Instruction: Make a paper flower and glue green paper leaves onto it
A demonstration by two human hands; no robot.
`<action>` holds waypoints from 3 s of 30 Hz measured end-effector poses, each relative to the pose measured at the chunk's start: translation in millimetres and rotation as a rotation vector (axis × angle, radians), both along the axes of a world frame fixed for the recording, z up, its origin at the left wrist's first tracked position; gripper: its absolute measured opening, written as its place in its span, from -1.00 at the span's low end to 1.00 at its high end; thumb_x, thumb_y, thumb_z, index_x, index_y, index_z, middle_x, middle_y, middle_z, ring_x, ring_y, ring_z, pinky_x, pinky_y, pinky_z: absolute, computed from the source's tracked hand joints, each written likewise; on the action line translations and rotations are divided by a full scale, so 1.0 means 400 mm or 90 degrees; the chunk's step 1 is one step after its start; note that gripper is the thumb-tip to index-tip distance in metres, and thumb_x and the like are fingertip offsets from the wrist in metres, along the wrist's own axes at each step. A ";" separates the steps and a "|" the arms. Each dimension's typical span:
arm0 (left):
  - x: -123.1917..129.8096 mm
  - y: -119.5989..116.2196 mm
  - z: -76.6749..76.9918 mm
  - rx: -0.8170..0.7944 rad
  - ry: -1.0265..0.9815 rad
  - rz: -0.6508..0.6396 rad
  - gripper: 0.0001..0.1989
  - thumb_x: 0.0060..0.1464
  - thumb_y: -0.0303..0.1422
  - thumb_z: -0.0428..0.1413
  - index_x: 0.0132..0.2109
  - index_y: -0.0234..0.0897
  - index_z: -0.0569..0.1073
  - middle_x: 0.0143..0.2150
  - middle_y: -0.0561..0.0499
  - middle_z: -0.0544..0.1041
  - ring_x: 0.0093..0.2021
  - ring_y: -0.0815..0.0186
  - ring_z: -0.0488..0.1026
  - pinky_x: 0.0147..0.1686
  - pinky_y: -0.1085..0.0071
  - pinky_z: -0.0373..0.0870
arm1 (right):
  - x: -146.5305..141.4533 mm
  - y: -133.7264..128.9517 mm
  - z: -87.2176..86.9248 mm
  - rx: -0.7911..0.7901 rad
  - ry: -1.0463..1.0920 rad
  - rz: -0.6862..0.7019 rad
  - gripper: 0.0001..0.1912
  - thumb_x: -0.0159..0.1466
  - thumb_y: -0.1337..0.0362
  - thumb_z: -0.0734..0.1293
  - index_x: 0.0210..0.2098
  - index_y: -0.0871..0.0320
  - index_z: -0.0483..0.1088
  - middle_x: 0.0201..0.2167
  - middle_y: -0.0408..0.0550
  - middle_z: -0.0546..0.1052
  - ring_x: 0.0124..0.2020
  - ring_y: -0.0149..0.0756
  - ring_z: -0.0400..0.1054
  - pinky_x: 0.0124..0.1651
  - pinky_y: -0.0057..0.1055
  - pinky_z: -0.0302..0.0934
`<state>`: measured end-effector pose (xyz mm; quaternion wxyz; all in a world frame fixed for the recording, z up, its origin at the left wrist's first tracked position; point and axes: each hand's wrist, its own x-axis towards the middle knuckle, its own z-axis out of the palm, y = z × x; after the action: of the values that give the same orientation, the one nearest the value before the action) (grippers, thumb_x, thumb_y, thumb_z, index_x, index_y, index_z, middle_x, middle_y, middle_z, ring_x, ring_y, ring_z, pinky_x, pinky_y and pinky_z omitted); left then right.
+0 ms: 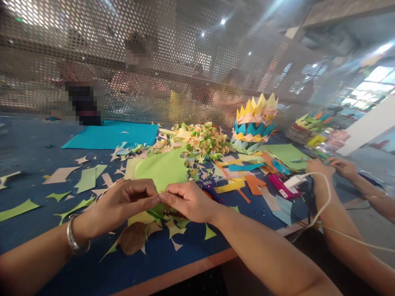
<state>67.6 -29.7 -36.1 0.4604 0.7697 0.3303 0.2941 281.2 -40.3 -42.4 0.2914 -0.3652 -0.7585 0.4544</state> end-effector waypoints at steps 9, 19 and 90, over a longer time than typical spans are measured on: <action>0.000 -0.003 0.004 0.010 -0.013 0.038 -0.71 0.17 -0.19 0.12 -0.44 -0.25 0.46 -0.52 0.10 0.35 -0.50 0.38 0.24 -0.51 0.45 0.22 | 0.003 -0.002 -0.015 -0.043 0.083 -0.010 -0.58 0.40 -0.01 0.30 -0.47 0.15 0.32 -0.66 -0.30 0.19 -0.63 -0.50 0.05 -0.57 -0.48 -0.07; 0.001 -0.006 -0.002 -0.015 0.018 -0.003 -0.68 0.19 -0.14 0.09 -0.41 -0.27 0.45 -0.51 0.10 0.34 -0.50 0.38 0.24 -0.50 0.44 0.20 | 0.001 -0.003 -0.008 -0.026 0.098 -0.076 -0.64 0.41 0.03 0.28 -0.40 0.15 0.34 -0.63 -0.31 0.19 -0.63 -0.50 0.03 -0.57 -0.48 -0.08; 0.016 0.017 -0.032 -0.023 -0.182 0.284 -0.72 0.10 -0.27 0.20 -0.09 -0.29 0.41 -0.37 0.03 0.50 -0.40 0.31 0.51 -0.41 0.41 0.52 | 0.212 -0.146 -0.021 0.350 -0.463 -0.390 -0.85 0.40 0.17 0.28 -0.21 0.09 0.42 -0.34 -0.05 0.57 -0.44 -0.27 0.45 -0.37 -0.35 0.23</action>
<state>74.0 -22.9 -48.7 0.4399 0.6202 0.4283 0.4882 365.9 -98.8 -50.9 0.2142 -0.6133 -0.7599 -0.0216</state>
